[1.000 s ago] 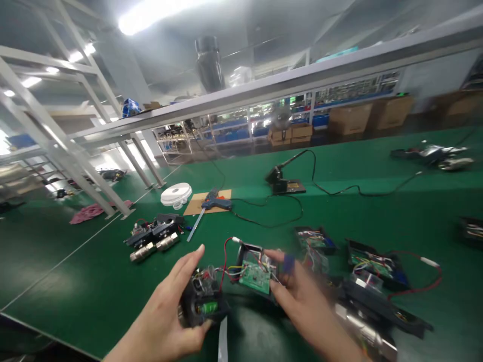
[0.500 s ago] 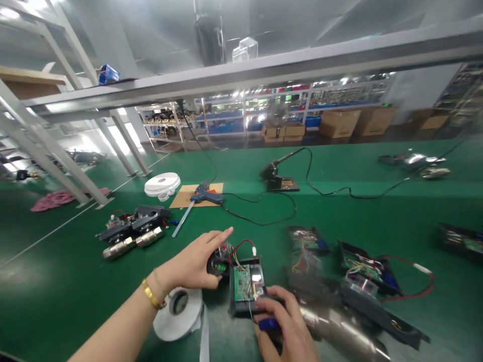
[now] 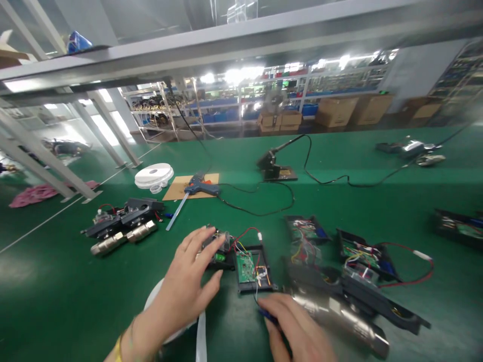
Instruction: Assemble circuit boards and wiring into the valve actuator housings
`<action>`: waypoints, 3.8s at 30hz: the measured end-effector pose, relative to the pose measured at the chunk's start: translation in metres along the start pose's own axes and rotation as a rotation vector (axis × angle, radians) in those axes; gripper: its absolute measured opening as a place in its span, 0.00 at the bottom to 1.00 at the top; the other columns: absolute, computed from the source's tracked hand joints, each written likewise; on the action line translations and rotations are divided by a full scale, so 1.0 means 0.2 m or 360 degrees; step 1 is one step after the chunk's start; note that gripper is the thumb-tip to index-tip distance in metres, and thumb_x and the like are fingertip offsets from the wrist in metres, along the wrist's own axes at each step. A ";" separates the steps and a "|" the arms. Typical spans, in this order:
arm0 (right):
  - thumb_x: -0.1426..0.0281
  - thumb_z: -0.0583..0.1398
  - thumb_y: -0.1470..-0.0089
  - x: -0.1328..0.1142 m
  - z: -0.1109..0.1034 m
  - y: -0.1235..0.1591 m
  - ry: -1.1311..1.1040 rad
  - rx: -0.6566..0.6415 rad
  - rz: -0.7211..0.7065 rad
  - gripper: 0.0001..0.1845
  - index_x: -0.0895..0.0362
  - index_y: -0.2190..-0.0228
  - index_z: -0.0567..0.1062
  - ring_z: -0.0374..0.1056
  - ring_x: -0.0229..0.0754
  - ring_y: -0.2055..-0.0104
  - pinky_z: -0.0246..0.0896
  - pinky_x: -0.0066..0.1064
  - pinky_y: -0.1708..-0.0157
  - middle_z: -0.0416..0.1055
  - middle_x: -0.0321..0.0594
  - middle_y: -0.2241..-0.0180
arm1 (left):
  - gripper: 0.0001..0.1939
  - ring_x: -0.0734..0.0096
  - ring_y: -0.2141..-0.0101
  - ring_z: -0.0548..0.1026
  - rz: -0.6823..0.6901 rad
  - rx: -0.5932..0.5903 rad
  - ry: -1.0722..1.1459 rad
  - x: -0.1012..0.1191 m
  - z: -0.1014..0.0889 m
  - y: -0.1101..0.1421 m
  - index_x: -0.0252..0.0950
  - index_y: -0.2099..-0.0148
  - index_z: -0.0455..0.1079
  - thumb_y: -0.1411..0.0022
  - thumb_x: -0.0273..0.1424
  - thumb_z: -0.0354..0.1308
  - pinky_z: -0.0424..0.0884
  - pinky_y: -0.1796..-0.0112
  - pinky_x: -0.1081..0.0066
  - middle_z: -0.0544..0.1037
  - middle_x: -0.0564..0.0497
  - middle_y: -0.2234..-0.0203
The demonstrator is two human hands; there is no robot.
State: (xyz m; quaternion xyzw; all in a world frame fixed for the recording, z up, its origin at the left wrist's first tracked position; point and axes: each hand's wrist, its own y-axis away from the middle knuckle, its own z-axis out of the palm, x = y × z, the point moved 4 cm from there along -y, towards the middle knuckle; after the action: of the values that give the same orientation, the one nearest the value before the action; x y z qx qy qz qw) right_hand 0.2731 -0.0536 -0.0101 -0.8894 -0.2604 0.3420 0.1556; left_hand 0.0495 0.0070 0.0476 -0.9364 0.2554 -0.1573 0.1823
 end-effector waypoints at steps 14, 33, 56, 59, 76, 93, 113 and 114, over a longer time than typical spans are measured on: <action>0.77 0.50 0.36 -0.02 -0.11 -0.27 -0.0083 -0.0044 -0.0148 0.21 0.50 0.44 0.61 0.77 0.42 0.53 0.77 0.35 0.54 0.77 0.42 0.53 | 0.17 0.61 0.50 0.74 -0.0424 0.0292 0.0579 0.32 0.34 0.18 0.41 0.42 0.68 0.33 0.27 0.55 0.75 0.50 0.60 0.74 0.44 0.50; 0.79 0.48 0.36 0.02 -0.12 -0.45 -0.0264 -0.0247 -0.0168 0.27 0.57 0.37 0.56 0.73 0.43 0.52 0.72 0.37 0.52 0.72 0.49 0.49 | 0.14 0.67 0.64 0.76 -0.0712 0.0173 0.1311 0.18 0.22 -0.05 0.41 0.49 0.75 0.37 0.31 0.57 0.71 0.61 0.68 0.80 0.50 0.61; 0.70 0.59 0.36 -0.04 -0.08 -0.56 0.0615 -0.0841 0.0061 0.13 0.56 0.70 0.81 0.71 0.49 0.58 0.59 0.37 0.61 0.79 0.44 0.67 | 0.14 0.72 0.76 0.75 -0.1142 0.0435 0.1708 0.17 0.31 -0.03 0.34 0.57 0.73 0.44 0.36 0.61 0.68 0.77 0.75 0.77 0.52 0.76; 0.69 0.59 0.35 -0.04 -0.07 -0.57 0.0613 -0.0837 0.0082 0.14 0.56 0.71 0.81 0.72 0.50 0.59 0.59 0.37 0.61 0.79 0.45 0.68 | 0.14 0.73 0.76 0.75 -0.1154 0.0466 0.1681 0.16 0.32 -0.03 0.34 0.57 0.73 0.44 0.36 0.60 0.70 0.76 0.75 0.77 0.52 0.75; 0.71 0.56 0.38 -0.08 0.00 -0.46 0.0162 -0.0685 0.0179 0.07 0.55 0.60 0.74 0.76 0.49 0.65 0.62 0.35 0.66 0.79 0.42 0.67 | 0.15 0.53 0.53 0.76 -0.0899 0.0601 0.0711 0.16 0.17 0.26 0.38 0.47 0.70 0.34 0.36 0.56 0.70 0.50 0.51 0.79 0.41 0.56; 0.55 0.52 0.34 0.02 0.07 -0.24 -0.0676 -0.0281 0.0565 0.16 0.53 0.57 0.71 0.76 0.44 0.64 0.70 0.33 0.65 0.78 0.39 0.65 | 0.17 0.45 0.45 0.68 -0.0824 0.0344 -0.0293 -0.05 0.22 0.59 0.33 0.46 0.64 0.37 0.29 0.57 0.68 0.45 0.42 0.74 0.41 0.56; 0.62 0.56 0.36 0.03 0.03 -0.27 -0.0736 -0.0102 0.0390 0.10 0.51 0.56 0.73 0.76 0.43 0.60 0.70 0.33 0.60 0.79 0.37 0.61 | 0.21 0.52 0.39 0.65 -0.0526 0.0439 -0.0156 0.16 -0.01 0.44 0.38 0.38 0.62 0.31 0.34 0.54 0.65 0.40 0.41 0.71 0.39 0.43; 0.62 0.56 0.36 0.02 0.02 -0.27 -0.0718 -0.0071 0.0365 0.10 0.52 0.57 0.74 0.76 0.44 0.60 0.70 0.34 0.60 0.79 0.37 0.61 | 0.21 0.53 0.39 0.64 -0.0471 0.0455 -0.0138 0.20 -0.03 0.37 0.38 0.37 0.61 0.30 0.33 0.54 0.62 0.39 0.42 0.71 0.40 0.43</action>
State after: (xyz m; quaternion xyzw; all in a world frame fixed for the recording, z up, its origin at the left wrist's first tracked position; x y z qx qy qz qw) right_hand 0.2543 -0.0069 0.0086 -0.8175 -0.1935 0.5414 0.0340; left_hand 0.0481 -0.0755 0.0294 -0.9342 0.0819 -0.1766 0.2991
